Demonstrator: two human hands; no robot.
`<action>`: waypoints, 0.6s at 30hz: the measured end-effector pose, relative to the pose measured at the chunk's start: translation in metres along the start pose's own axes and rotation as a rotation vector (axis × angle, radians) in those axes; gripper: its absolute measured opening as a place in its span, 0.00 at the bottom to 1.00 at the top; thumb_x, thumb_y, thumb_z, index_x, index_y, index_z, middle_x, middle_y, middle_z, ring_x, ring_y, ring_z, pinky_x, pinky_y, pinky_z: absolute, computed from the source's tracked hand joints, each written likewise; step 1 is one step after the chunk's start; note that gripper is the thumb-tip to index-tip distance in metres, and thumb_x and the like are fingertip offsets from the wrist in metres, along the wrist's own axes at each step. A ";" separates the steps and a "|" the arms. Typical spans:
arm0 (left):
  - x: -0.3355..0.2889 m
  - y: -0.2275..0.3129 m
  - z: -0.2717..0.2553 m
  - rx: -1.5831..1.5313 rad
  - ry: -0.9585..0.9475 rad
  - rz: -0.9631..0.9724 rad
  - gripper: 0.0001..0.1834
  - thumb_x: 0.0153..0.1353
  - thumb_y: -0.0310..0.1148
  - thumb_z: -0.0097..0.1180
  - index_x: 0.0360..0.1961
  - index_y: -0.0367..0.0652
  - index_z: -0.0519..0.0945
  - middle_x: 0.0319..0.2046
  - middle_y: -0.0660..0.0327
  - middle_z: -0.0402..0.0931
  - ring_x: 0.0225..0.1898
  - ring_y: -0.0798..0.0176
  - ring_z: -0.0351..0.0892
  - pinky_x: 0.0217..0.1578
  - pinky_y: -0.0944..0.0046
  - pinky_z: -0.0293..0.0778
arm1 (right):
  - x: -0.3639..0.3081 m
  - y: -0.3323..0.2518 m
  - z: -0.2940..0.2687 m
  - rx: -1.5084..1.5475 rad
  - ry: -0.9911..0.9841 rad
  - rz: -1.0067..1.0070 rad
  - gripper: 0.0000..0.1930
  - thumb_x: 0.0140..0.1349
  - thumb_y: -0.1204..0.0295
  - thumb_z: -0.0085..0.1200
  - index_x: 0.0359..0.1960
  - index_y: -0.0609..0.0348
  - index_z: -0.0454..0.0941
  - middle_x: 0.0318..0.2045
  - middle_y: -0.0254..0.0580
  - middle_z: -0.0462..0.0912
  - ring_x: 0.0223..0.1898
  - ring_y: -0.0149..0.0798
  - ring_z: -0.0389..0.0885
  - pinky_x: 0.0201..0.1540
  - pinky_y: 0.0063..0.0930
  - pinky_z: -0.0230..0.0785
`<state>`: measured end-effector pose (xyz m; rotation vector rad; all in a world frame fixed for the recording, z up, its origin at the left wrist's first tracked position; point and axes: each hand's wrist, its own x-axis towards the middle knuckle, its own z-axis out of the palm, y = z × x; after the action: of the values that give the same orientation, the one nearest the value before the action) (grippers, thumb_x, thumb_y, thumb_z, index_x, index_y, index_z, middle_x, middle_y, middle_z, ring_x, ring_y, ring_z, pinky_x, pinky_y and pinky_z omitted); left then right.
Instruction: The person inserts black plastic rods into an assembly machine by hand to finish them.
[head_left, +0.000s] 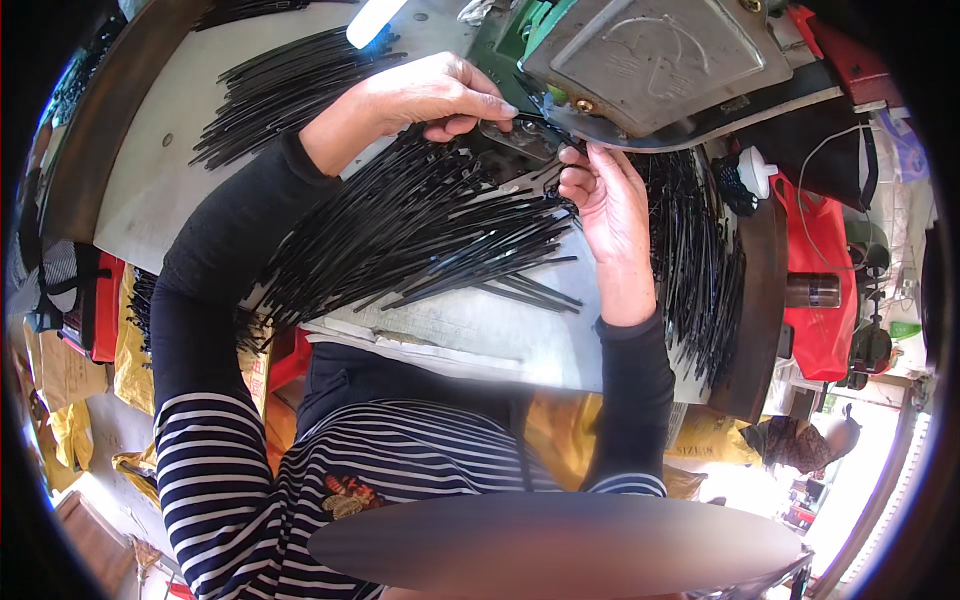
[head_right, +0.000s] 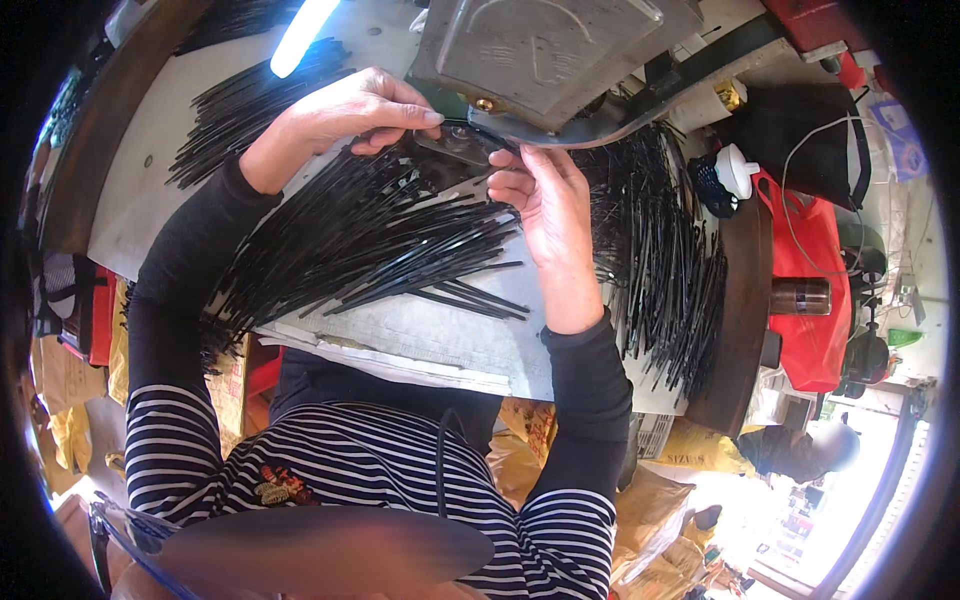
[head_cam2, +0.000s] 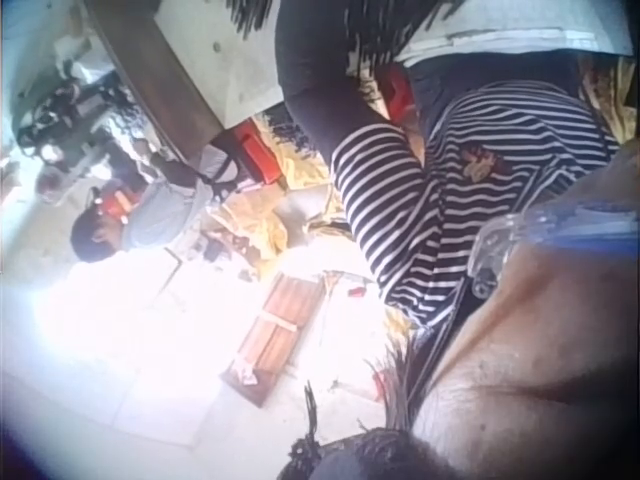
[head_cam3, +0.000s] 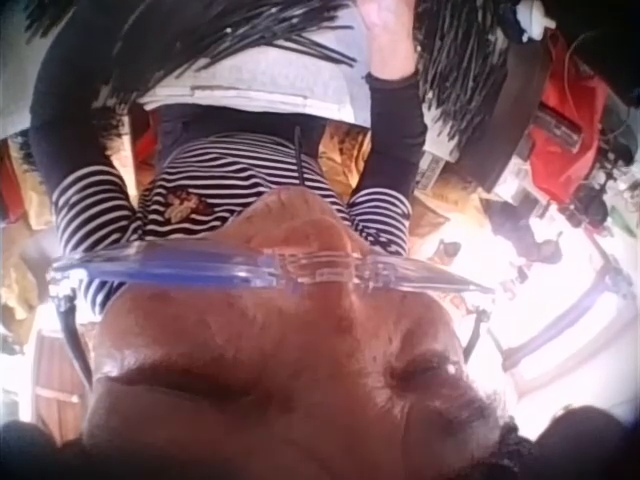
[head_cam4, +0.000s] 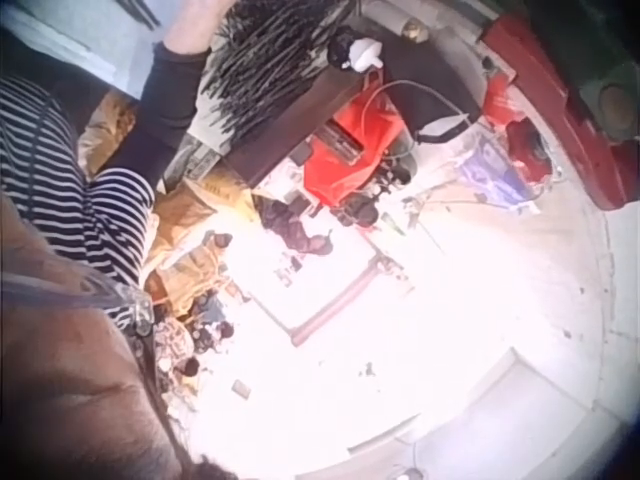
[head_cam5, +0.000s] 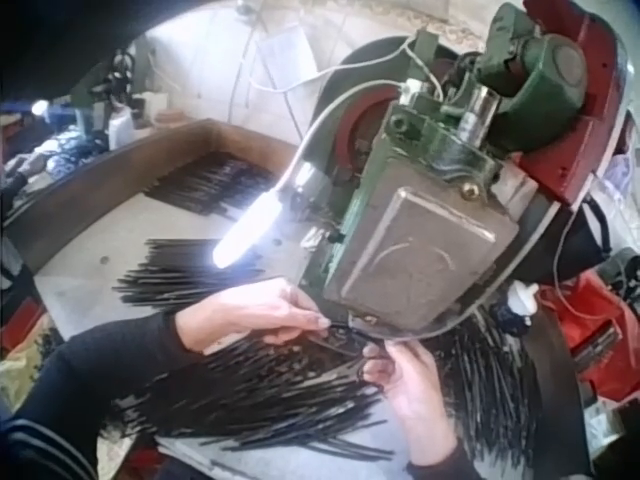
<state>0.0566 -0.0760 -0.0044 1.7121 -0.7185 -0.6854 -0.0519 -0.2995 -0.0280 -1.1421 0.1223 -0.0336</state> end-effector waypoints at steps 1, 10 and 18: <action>0.000 0.001 0.000 0.027 0.002 -0.018 0.20 0.58 0.43 0.55 0.35 0.32 0.81 0.07 0.68 0.62 0.07 0.75 0.59 0.13 0.74 0.56 | 0.000 -0.001 0.000 -0.001 0.004 -0.003 0.13 0.63 0.70 0.48 0.44 0.67 0.71 0.32 0.52 0.79 0.26 0.36 0.81 0.29 0.24 0.78; 0.000 0.002 0.001 0.029 -0.002 0.006 0.20 0.58 0.43 0.55 0.34 0.32 0.81 0.06 0.68 0.61 0.07 0.75 0.60 0.12 0.73 0.56 | 0.001 0.000 -0.002 0.019 0.020 0.028 0.12 0.63 0.70 0.49 0.44 0.67 0.71 0.32 0.53 0.79 0.26 0.36 0.81 0.29 0.25 0.78; -0.004 0.007 0.002 -0.001 -0.004 0.010 0.19 0.56 0.41 0.57 0.32 0.31 0.81 0.08 0.68 0.61 0.09 0.75 0.59 0.13 0.72 0.56 | 0.002 0.002 -0.006 0.071 -0.014 0.028 0.12 0.63 0.70 0.47 0.43 0.67 0.72 0.33 0.52 0.80 0.27 0.37 0.81 0.29 0.25 0.78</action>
<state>0.0516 -0.0757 0.0023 1.7056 -0.7289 -0.6819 -0.0505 -0.3045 -0.0328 -1.0695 0.1239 -0.0056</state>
